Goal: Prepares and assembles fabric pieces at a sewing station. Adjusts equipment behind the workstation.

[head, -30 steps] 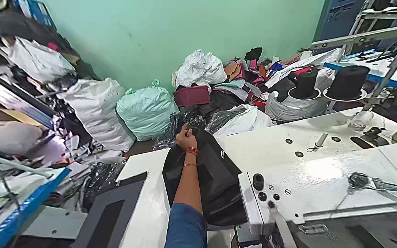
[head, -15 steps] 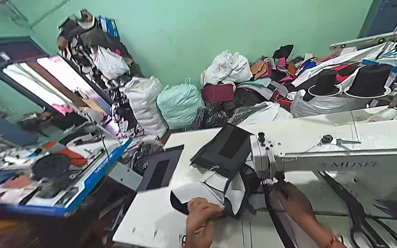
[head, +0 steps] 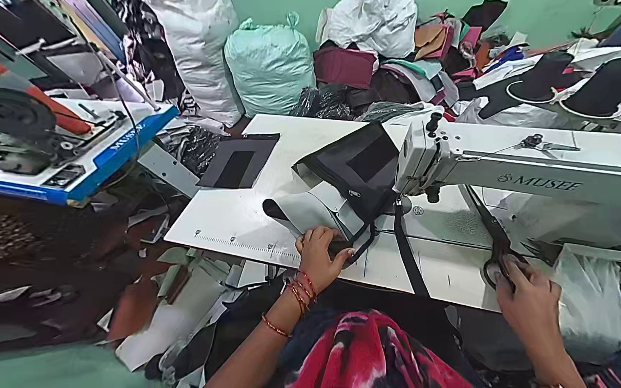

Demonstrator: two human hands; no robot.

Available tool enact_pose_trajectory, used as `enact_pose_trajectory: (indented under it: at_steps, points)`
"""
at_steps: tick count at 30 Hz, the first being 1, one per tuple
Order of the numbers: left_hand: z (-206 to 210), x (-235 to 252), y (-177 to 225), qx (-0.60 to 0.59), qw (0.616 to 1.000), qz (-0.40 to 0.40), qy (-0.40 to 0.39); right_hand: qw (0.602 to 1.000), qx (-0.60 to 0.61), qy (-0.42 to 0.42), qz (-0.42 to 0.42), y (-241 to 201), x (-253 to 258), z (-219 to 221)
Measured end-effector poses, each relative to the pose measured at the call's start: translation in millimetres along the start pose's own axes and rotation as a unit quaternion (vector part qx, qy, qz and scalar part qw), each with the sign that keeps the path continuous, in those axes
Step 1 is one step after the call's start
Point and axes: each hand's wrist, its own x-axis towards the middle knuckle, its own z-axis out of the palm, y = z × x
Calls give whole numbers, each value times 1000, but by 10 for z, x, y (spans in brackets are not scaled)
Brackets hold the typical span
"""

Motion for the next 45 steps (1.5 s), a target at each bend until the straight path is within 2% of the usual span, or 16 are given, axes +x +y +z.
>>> enact_pose_trajectory:
  at_steps: [3, 5, 10, 12, 14, 16, 19, 21, 23, 26, 28, 33, 45]
  points:
    - [-2, 7, 101, 14, 999, -27, -29, 999, -5, -50, 19, 63, -69, -128]
    - [-8, 2, 121, 15, 998, -43, -47, 991, 5, -113, 65, 18, 15, -283]
    - [-56, 72, 172, 34, 990, -92, -97, 952, 110, -231, 169, 171, 146, -526]
    - [-73, 108, 186, 38, 988, -106, -109, 939, 105, -272, 184, 254, 113, -602]
    - [-96, 147, 202, 52, 984, -112, -126, 935, 74, -293, 185, 304, 53, -694]
    - [-110, 188, 201, 70, 982, -110, -135, 939, 67, -279, 190, 287, -14, -775]
    - [-128, 230, 178, 75, 981, -111, -139, 927, 138, -301, 176, 240, -173, -846]
    - [-141, 258, 141, 53, 984, -108, -131, 898, 232, -343, 147, 155, -292, -837]
    - [-171, 266, 94, 13, 987, -101, -124, 853, 307, -408, 112, 11, -353, -801]
    - [-209, 276, 41, -21, 987, -92, -127, 788, 342, -510, 45, -194, -349, -665]
    - [-224, 292, 38, -31, 987, -94, -129, 762, 339, -550, 34, -306, -315, -518]
    - [-273, 314, 72, -31, 984, -103, -142, 736, 350, -578, 44, -503, -205, -250]
    - [-316, 327, 70, -46, 983, -103, -145, 747, 374, -547, 50, -665, -165, -82]
